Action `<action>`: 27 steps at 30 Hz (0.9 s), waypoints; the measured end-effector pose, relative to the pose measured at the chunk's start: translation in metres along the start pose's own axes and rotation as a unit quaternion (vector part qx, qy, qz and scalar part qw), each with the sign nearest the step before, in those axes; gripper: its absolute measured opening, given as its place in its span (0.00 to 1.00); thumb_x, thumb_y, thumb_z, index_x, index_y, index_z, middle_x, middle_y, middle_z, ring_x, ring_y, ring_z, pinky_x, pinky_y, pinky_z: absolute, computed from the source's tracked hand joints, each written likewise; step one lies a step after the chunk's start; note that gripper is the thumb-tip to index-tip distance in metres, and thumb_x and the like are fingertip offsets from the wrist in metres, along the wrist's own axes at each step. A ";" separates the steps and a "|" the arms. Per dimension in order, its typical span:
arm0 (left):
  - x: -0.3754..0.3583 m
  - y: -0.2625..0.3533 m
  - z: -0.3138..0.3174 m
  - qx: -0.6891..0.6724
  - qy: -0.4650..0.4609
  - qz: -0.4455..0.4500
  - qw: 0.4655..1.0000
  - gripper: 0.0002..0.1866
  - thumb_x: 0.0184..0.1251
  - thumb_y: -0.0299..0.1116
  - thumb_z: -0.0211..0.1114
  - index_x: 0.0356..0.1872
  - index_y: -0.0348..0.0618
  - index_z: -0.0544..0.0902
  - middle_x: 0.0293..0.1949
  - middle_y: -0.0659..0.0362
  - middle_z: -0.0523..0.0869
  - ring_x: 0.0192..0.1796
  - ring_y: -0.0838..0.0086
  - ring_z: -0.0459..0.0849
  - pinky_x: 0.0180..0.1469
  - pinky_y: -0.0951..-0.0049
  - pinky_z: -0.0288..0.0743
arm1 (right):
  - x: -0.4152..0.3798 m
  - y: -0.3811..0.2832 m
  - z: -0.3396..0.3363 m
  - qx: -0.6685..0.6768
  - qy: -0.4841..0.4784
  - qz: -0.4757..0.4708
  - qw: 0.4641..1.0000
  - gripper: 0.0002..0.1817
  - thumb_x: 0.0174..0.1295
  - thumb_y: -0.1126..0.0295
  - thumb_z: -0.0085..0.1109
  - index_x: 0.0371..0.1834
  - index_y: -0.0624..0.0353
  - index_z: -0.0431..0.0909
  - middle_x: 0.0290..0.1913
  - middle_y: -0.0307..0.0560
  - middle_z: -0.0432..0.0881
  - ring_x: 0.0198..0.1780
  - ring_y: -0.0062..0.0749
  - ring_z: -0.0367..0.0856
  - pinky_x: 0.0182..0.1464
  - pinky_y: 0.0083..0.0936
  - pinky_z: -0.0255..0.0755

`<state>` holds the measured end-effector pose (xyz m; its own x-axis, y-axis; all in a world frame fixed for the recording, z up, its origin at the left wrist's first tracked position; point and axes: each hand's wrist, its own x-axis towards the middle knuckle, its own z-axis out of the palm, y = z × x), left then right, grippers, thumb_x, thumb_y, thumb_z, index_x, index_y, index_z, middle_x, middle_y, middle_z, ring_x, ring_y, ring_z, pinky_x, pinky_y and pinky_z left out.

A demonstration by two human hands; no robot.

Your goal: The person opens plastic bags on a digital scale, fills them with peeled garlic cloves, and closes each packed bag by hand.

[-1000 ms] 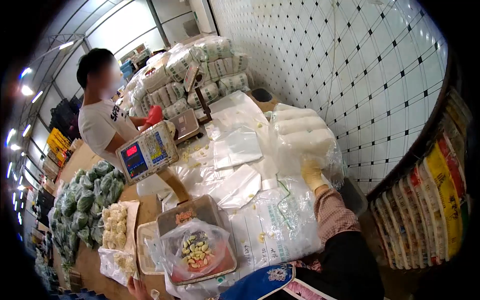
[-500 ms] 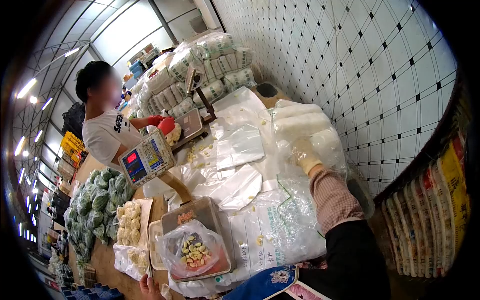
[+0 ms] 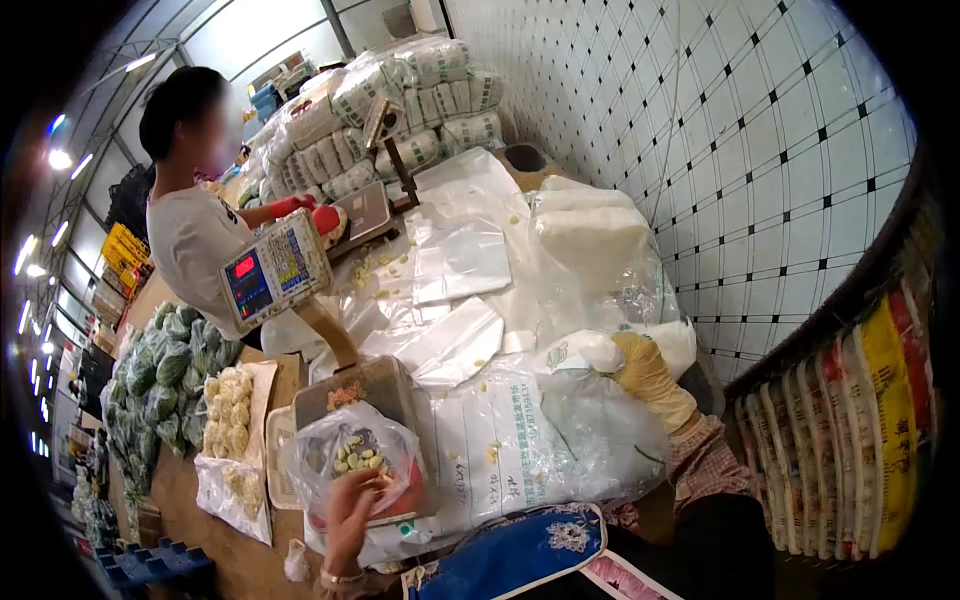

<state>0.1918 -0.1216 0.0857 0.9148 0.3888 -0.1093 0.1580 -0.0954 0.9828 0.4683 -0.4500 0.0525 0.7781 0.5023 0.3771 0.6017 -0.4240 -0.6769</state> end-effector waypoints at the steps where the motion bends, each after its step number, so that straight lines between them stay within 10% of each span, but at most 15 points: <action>1: 0.022 -0.004 0.025 0.046 -0.140 -0.064 0.987 0.20 0.61 0.25 0.55 0.55 0.35 0.66 0.47 0.55 0.75 0.47 0.72 0.75 0.48 0.76 0.71 | 0.003 -0.015 -0.007 0.064 -0.010 -0.010 0.998 0.22 0.43 0.65 0.69 0.40 0.64 0.75 0.34 0.51 0.80 0.36 0.37 0.79 0.39 0.27 0.71; 6: 0.083 0.013 0.104 0.167 -0.200 0.102 0.960 0.31 0.55 0.28 0.64 0.60 0.39 0.61 0.56 0.48 0.67 0.54 0.66 0.72 0.48 0.72 0.72 | -0.020 -0.034 -0.005 0.264 0.005 0.024 0.964 0.23 0.43 0.71 0.70 0.44 0.66 0.73 0.38 0.44 0.80 0.39 0.23 0.76 0.42 0.21 0.72; 8: 0.098 0.024 0.119 0.263 -0.133 0.339 0.893 0.26 0.52 0.27 0.65 0.55 0.41 0.69 0.52 0.50 0.71 0.48 0.68 0.75 0.43 0.74 0.73 | -0.033 -0.032 0.003 0.352 0.042 0.052 0.934 0.23 0.44 0.73 0.69 0.45 0.65 0.73 0.38 0.42 0.79 0.39 0.22 0.76 0.41 0.19 0.72; 16: 0.090 -0.015 0.143 0.173 -0.148 0.246 0.942 0.08 0.51 0.23 0.63 0.33 0.40 0.77 0.35 0.55 0.75 0.34 0.68 0.75 0.34 0.75 0.69 | -0.082 0.005 0.008 0.386 -0.028 0.235 0.891 0.24 0.45 0.63 0.69 0.42 0.63 0.72 0.37 0.42 0.77 0.41 0.25 0.74 0.44 0.21 0.70; 19: 0.085 -0.006 0.147 0.217 -0.154 0.241 0.933 0.04 0.52 0.21 0.61 0.29 0.37 0.76 0.31 0.56 0.75 0.28 0.69 0.75 0.32 0.75 0.69 | -0.060 -0.033 -0.033 -0.081 0.150 -0.036 0.985 0.28 0.50 0.49 0.60 0.46 0.62 0.71 0.42 0.52 0.74 0.48 0.40 0.71 0.51 0.31 0.67; 26: 0.063 0.013 0.130 0.306 -0.265 0.375 0.834 0.04 0.51 0.28 0.61 0.25 0.42 0.75 0.26 0.56 0.75 0.31 0.62 0.74 0.33 0.67 0.66 | -0.056 -0.037 -0.023 -0.291 -0.166 -0.247 0.909 0.09 0.44 0.69 0.60 0.30 0.56 0.75 0.23 0.40 0.71 0.23 0.31 0.71 0.27 0.27 0.67; 27: 0.060 0.015 0.126 0.349 -0.270 0.380 0.813 0.04 0.51 0.30 0.61 0.26 0.43 0.75 0.29 0.58 0.76 0.32 0.64 0.74 0.34 0.66 0.66 | -0.060 -0.037 -0.018 -0.273 -0.079 -0.299 0.911 0.05 0.44 0.70 0.57 0.25 0.54 0.73 0.18 0.37 0.66 0.18 0.28 0.67 0.21 0.25 0.64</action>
<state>0.2955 -0.2150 0.0755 0.8470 -0.4668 0.2545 -0.5288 -0.6902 0.4939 0.4027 -0.4783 0.0663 0.2728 0.8505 0.4497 0.9427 -0.3296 0.0517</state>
